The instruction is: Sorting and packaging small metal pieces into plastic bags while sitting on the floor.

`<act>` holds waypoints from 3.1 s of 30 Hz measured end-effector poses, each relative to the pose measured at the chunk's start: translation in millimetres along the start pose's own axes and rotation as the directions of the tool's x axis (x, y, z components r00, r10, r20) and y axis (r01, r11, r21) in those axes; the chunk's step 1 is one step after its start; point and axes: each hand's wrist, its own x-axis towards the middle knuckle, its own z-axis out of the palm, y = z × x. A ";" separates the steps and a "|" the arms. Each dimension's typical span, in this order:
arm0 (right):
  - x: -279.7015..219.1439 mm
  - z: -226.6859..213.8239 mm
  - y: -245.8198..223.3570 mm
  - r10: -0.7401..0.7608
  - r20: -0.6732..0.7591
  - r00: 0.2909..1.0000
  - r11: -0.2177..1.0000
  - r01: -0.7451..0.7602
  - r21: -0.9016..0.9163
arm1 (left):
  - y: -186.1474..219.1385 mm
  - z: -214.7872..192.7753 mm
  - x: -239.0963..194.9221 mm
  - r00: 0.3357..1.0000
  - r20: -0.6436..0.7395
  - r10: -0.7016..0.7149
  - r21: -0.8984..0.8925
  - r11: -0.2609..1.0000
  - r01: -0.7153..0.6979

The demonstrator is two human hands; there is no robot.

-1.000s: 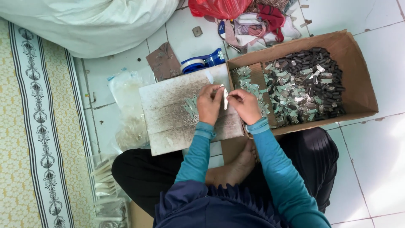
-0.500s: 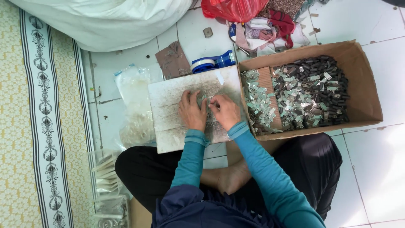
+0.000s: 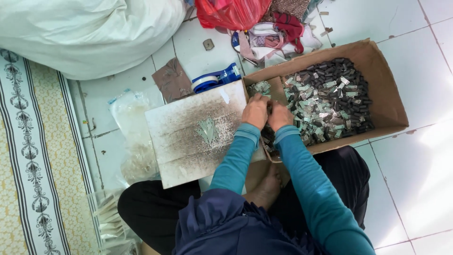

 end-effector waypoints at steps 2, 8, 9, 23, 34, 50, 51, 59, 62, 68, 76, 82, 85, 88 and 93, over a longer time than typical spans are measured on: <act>14.8 14.8 3.3 -0.016 0.030 0.999 0.999 0.017 -0.042 | -12.0 13.7 8.6 1.000 0.027 -0.015 0.025 1.000 0.014; 28.6 25.4 17.6 0.031 0.058 0.998 0.999 -0.028 -0.043 | -23.5 4.0 13.5 0.996 -0.004 -0.086 -0.125 0.989 0.085; 14.7 11.4 12.8 0.048 0.039 0.998 0.999 -0.049 0.017 | -27.3 4.9 13.5 0.995 -0.008 -0.103 -0.199 0.975 0.099; -67.4 -32.2 -12.4 -0.194 -0.095 0.976 0.442 0.174 0.880 | 15.5 -97.5 -49.6 0.958 -0.009 -0.288 -0.680 0.704 0.205; -105.5 35.3 -118.5 -0.402 -0.131 0.906 0.850 0.422 0.315 | -48.4 -160.4 -147.8 0.819 -0.340 -0.461 -0.499 0.827 0.259; -37.4 -29.9 -33.6 -0.062 -0.452 0.890 0.727 0.350 0.591 | -7.4 -107.7 -54.1 0.952 -0.304 -0.031 -0.197 0.980 -0.031; -20.7 -24.2 -15.6 -0.031 -0.435 0.900 0.760 0.304 0.575 | -2.9 -92.7 -41.7 0.962 -0.270 0.029 -0.196 0.977 -0.084; 4.0 16.2 2.9 -0.186 -0.158 0.970 0.978 0.198 0.063 | -6.7 -30.0 2.9 0.993 -0.113 -0.032 -0.218 0.976 0.006; 8.1 28.0 -2.2 -0.295 -0.135 0.946 0.954 0.283 -0.102 | -7.6 -36.1 1.7 0.990 -0.127 -0.062 -0.197 0.980 0.036; 15.8 33.4 5.3 -0.207 -0.104 0.973 0.973 0.194 -0.121 | 1.2 -50.9 -4.9 0.989 -0.103 -0.103 -0.189 0.978 0.082; 18.7 35.1 49.8 -0.029 -0.134 0.991 0.999 0.032 0.019 | 1.4 -63.9 -7.0 0.985 -0.068 -0.158 -0.337 0.933 0.126; 9.5 27.8 47.4 0.024 -0.188 0.982 0.998 -0.012 0.064 | -0.6 -62.2 -10.6 0.985 -0.115 -0.126 -0.381 0.922 0.073; 13.8 33.1 46.1 0.004 -0.182 0.983 0.999 0.004 0.045 | -1.0 -61.3 -13.7 0.983 -0.137 -0.124 -0.397 0.916 0.060; 14.8 25.7 31.0 -0.085 -0.244 0.966 0.996 0.092 0.018 | -2.6 -60.8 -12.4 0.983 -0.161 -0.089 -0.399 0.917 0.017; 41.6 38.7 17.8 -0.265 -0.344 0.901 0.962 0.221 -0.162 | -5.8 -61.3 -12.8 0.977 -0.180 -0.111 -0.478 0.879 0.012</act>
